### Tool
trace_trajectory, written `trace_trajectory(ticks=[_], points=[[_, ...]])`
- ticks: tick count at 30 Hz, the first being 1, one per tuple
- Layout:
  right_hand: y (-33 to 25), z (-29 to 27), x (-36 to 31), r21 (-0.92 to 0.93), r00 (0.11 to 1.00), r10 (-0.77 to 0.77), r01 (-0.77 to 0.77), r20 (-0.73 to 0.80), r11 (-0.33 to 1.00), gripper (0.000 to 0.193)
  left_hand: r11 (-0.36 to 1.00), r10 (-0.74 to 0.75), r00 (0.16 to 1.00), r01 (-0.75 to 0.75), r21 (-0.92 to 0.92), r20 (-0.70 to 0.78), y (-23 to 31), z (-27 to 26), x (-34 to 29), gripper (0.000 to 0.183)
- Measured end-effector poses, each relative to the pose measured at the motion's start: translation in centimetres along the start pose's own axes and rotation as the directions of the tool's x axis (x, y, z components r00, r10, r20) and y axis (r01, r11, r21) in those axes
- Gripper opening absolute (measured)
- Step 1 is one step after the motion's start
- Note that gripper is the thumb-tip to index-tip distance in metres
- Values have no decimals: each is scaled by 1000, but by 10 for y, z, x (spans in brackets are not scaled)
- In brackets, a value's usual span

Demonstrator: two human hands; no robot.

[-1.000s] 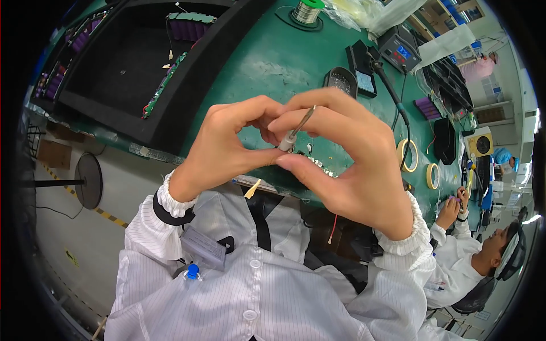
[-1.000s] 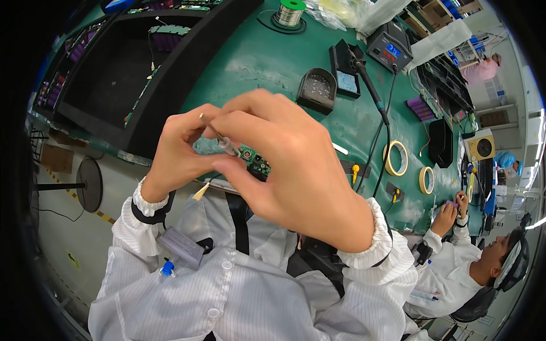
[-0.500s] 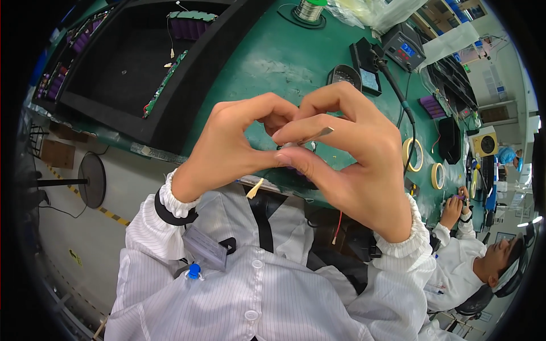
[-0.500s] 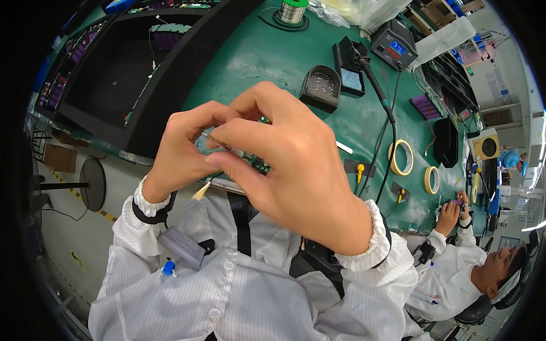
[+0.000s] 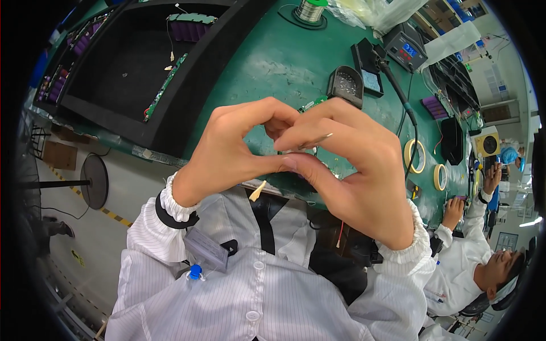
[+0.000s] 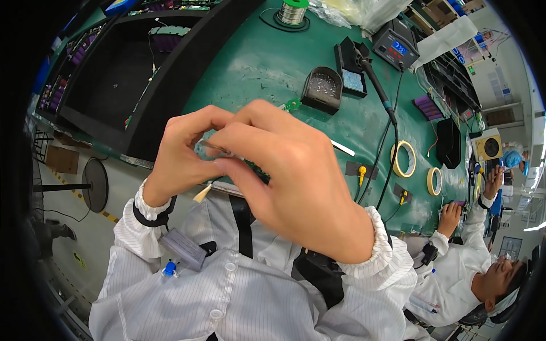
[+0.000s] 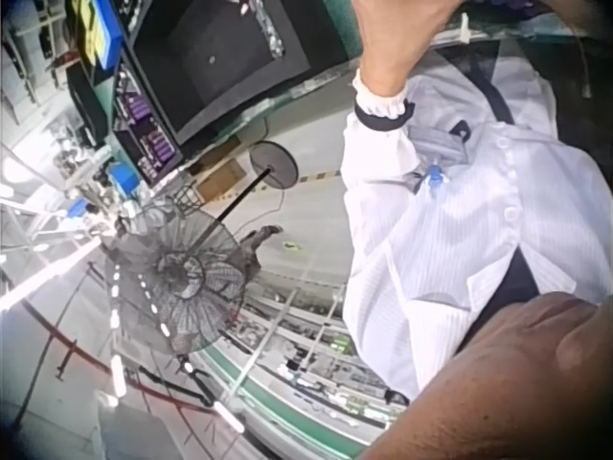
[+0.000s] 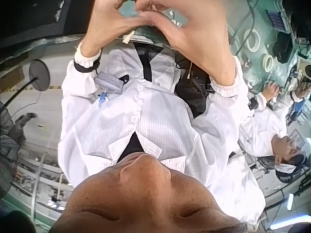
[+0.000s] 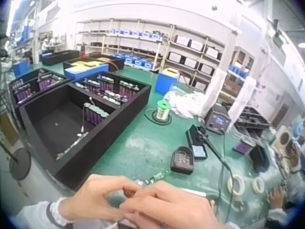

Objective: Manually assemble a circuit board onto a battery pack assembly and use tools to adjust components.

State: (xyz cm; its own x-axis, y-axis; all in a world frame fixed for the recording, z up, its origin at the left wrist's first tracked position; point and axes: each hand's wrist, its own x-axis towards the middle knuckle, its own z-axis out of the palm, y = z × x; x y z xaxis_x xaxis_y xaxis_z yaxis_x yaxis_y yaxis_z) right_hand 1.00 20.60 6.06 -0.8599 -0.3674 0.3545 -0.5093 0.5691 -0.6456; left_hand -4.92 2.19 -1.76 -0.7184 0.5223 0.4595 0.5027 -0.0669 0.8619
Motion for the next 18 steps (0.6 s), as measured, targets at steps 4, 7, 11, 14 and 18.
trace_trajectory(ticks=[4, 7, 11, 14, 18], points=[[4, 2, -1, 52, 999, 28, -27, -25, 998, 29, 998, 46, 999, -47, 43, 28, -6, -12, -4, 32], [4, 4, -1, 89, 997, 56, -51, -60, 995, 29, 992, 9, 990, -26, 120, 140, -15, -14, -14, 17], [3, 2, -3, 97, 997, 68, -64, -34, 993, 28, 988, 31, 994, -46, 146, 107, -14, -2, -17, 20], [3, 1, -4, 95, 998, 51, -49, -24, 994, 27, 981, 5, 993, -28, 191, 120, -14, -3, -16, 20], [4, -7, -8, 87, 994, -11, 20, -104, 996, 25, 983, -32, 988, 4, 184, 151, -12, -4, -14, 16]])
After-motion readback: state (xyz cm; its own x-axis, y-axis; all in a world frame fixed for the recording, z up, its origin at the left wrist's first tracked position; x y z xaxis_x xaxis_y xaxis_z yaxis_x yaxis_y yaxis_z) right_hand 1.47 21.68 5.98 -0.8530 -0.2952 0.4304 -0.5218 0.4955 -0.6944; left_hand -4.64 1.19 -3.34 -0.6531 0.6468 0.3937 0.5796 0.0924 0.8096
